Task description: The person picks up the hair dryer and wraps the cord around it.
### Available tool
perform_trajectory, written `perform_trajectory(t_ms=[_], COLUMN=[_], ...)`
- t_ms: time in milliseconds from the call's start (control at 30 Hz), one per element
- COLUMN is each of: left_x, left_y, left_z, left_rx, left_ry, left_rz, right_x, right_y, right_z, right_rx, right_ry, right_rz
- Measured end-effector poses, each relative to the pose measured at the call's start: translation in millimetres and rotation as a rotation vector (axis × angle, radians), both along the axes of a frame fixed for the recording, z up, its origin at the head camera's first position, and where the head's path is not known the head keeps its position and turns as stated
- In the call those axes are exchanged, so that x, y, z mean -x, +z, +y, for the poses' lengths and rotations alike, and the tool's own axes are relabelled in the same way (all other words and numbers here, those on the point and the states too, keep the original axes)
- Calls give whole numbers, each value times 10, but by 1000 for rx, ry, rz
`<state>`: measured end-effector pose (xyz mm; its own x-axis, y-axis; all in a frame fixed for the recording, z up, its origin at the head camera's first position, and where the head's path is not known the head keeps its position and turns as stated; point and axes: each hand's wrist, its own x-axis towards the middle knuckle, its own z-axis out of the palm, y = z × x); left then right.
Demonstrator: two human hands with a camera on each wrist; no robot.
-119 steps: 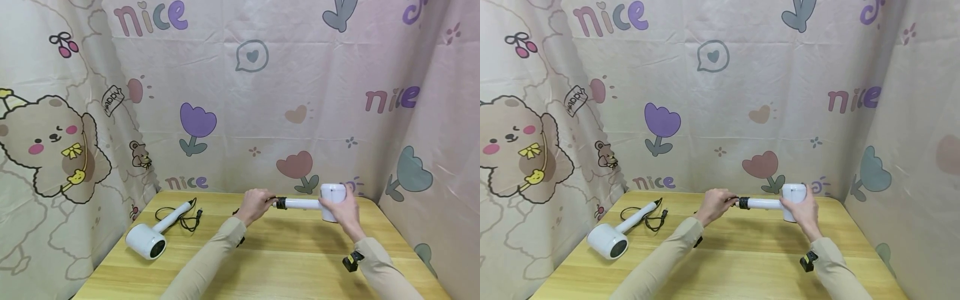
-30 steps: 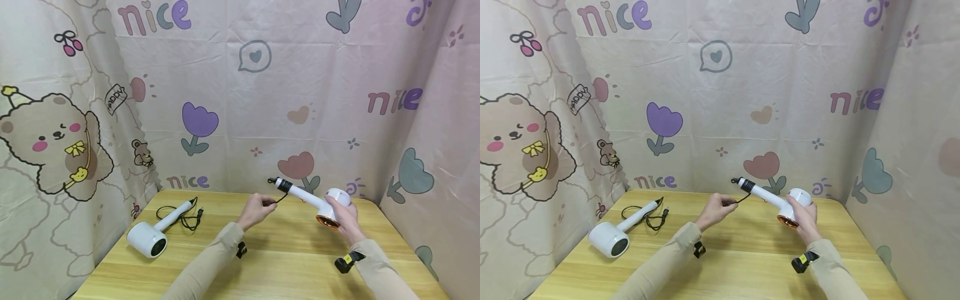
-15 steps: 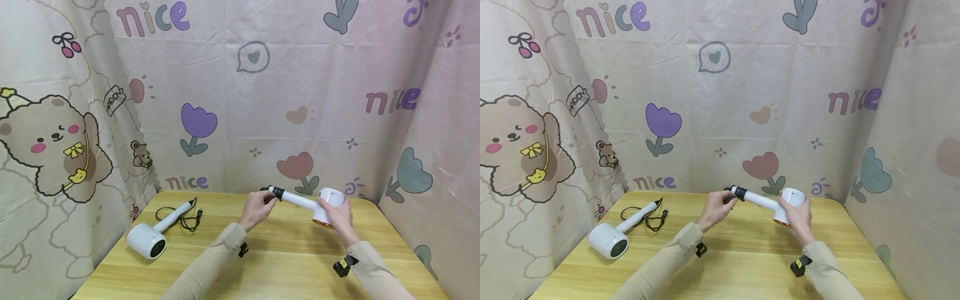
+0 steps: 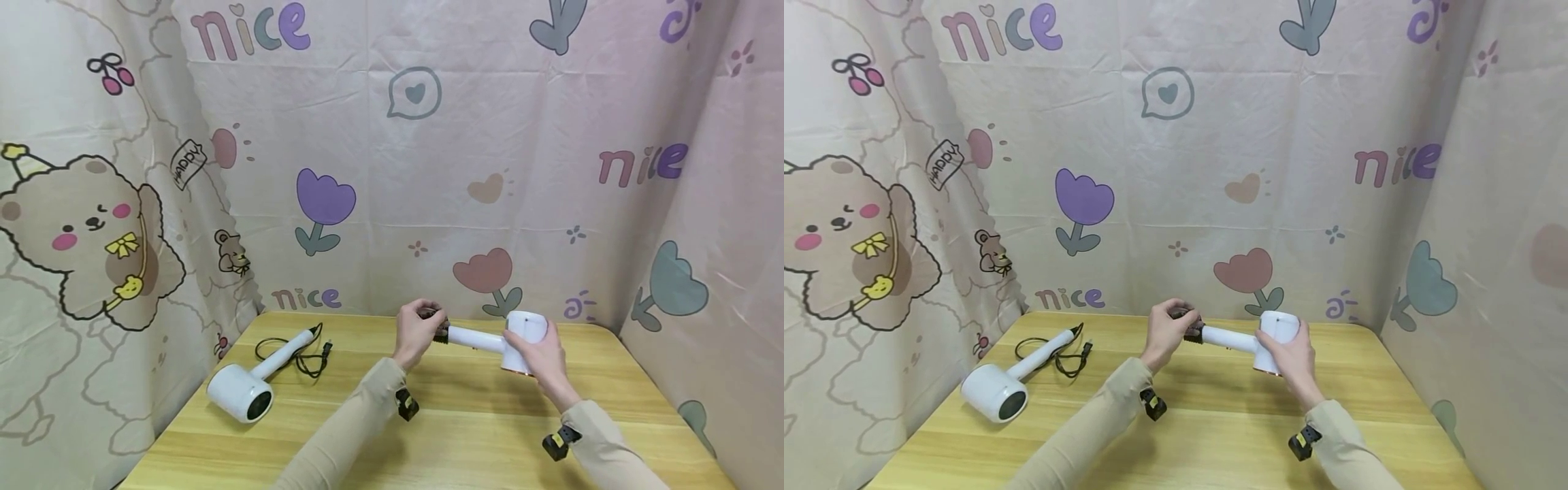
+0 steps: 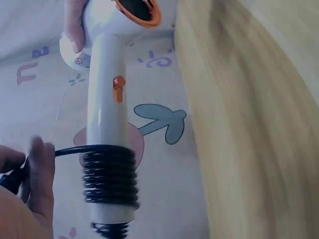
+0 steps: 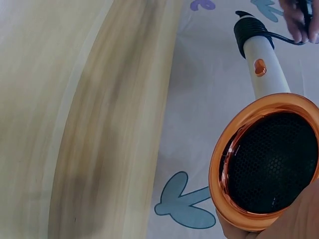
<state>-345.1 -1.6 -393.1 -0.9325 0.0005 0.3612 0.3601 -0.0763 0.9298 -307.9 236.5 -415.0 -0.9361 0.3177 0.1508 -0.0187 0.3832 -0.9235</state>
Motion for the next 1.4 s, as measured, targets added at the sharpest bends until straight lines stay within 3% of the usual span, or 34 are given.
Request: perform_trajectory(t_ms=[133, 300, 433, 667, 867, 967, 1200, 1400], left_x=[34, 75, 110, 148, 181, 207, 231, 213], left_y=[-24, -75, -128, -170, -154, -175, -251, -269], left_z=[31, 59, 73, 75, 104, 121, 154, 142], left_rx=[-171, -122, -34, 312, 528, 597, 745, 761], left_ry=[-7, 32, 65, 197, 261, 265, 279, 230], left_rz=[-89, -95, -18, 174, 224, 231, 350, 328], right_x=[-26, -39, -39, -44, -68, -84, -87, -90], right_y=[12, -4, -24, -14, 7, 17, 6, -7], right_z=[-21, -43, -63, -107, -132, -153, -174, -159], right_rx=[14, 9, 17, 9, -18, -21, -30, -31], right_ry=[21, 33, 35, 58, 66, 67, 48, 37], right_rz=[6, 9, 16, 37, 50, 56, 69, 63])
